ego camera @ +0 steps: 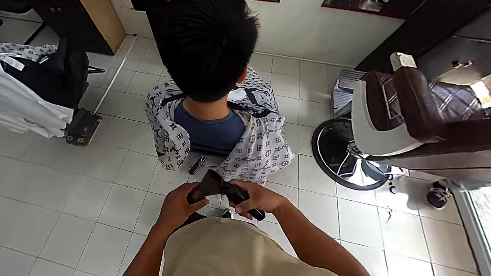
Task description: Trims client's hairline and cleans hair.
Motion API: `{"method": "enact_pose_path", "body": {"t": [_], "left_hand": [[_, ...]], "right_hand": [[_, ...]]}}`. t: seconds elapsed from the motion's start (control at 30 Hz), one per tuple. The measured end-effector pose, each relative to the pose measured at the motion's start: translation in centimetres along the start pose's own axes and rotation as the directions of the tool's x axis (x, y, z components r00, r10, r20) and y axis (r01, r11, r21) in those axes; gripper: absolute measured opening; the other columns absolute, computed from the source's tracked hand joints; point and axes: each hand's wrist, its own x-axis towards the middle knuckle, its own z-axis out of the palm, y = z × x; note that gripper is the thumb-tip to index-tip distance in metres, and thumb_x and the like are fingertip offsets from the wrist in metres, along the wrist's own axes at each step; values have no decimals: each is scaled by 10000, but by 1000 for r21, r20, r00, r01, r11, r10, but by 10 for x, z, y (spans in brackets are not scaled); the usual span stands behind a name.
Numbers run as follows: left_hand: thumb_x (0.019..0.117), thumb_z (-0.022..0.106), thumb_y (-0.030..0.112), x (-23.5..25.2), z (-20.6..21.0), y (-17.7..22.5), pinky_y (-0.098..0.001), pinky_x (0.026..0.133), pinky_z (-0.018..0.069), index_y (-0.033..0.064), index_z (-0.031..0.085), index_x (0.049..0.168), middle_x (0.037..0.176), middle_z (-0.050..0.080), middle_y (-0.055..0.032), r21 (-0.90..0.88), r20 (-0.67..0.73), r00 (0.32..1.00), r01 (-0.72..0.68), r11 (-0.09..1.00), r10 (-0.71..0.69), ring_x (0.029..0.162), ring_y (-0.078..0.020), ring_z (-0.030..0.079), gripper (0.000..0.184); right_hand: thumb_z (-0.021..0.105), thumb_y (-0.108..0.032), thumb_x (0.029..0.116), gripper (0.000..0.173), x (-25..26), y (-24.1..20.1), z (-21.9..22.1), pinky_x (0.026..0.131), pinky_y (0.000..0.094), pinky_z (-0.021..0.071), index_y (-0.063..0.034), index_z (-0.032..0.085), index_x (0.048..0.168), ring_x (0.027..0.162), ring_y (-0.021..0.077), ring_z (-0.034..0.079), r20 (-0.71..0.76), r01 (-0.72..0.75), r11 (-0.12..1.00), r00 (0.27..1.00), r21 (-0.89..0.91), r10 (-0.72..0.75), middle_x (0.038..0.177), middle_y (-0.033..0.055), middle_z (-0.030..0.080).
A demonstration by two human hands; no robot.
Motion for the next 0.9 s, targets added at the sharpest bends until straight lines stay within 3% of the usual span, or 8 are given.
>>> {"method": "enact_pose_path", "body": {"t": [0.13, 0.23, 0.37, 0.43, 0.5, 0.67, 0.8, 0.9], "left_hand": [[862, 776, 291, -8, -32, 16, -236, 859, 591, -29, 654, 1208, 1065, 733, -20, -407, -297, 936, -303, 862, 188, 940, -31, 697, 487], [858, 812, 332, -7, -56, 9, -302, 891, 572, 18, 683, 1246, 1085, 739, -76, -303, 37, 994, -89, 949, 106, 947, -96, 700, 515], [943, 723, 260, -9, -62, -37, -290, 670, 606, 1, 639, 1229, 954, 715, -73, -460, 60, 987, 157, 874, -146, 701, -110, 693, 395], [987, 565, 170, -11, -72, -44, -284, 749, 607, -19, 547, 1264, 983, 697, -36, -745, 98, 984, 172, 645, -150, 807, -100, 698, 336], [1004, 439, 211, -11, -81, -51, -316, 927, 550, -18, 368, 1444, 1196, 628, -74, -883, 153, 980, 194, 428, -128, 1057, -120, 641, 501], [1011, 341, 283, 10, -116, -76, -239, 759, 598, 83, 360, 1400, 1032, 662, 5, -975, 171, 973, 190, 116, -155, 887, -56, 683, 438], [1030, 393, 247, 28, -126, -99, -309, 753, 618, 72, 333, 1443, 1110, 662, -72, -980, 176, 983, 180, 84, -59, 917, -162, 702, 453], [1106, 282, 285, 33, -133, -80, -262, 772, 580, 51, 436, 1376, 1028, 644, -22, -926, 280, 960, 275, 258, -16, 882, -78, 662, 389]], "right_hand": [[745, -189, 906, 627, 36, -12, 20, 641, 365, 579, -58, 446, 1442, 684, 190, 655, -413, -378, 773, 896, -510, 165, 965, 126, 650], [730, -136, 883, 661, 57, -15, 60, 1010, 558, 509, -6, 479, 1481, 1153, 364, 666, -588, -402, 612, 799, -681, -129, 1283, 229, 662], [734, -157, 914, 673, 100, -8, 108, 920, 520, 565, 112, 442, 1457, 1063, 374, 699, -723, -313, 682, 511, -661, -465, 1261, 270, 659], [725, -176, 930, 727, 127, -16, 117, 997, 475, 532, 104, 370, 1499, 1140, 341, 663, -754, -310, 744, 540, -592, -374, 1318, 277, 617], [712, -152, 925, 788, 157, -17, 133, 1081, 434, 481, 114, 293, 1538, 1253, 328, 611, -710, -266, 774, 632, -575, -310, 1405, 300, 556], [650, -150, 950, 714, 209, -34, 167, 1120, 405, 452, 129, 336, 1528, 1334, 336, 550, -518, -164, 702, 791, -693, -326, 1465, 315, 498], [684, -105, 921, 338, 207, -34, 154, 900, 388, 578, -20, 712, 1246, 995, 289, 680, -163, -46, 175, 647, -983, -745, 1141, 209, 685], [698, -245, 927, 445, 201, -57, 135, 937, 427, 560, -82, 641, 1338, 1062, 320, 683, 177, 43, -236, 791, -971, -585, 1233, 170, 693]]}}
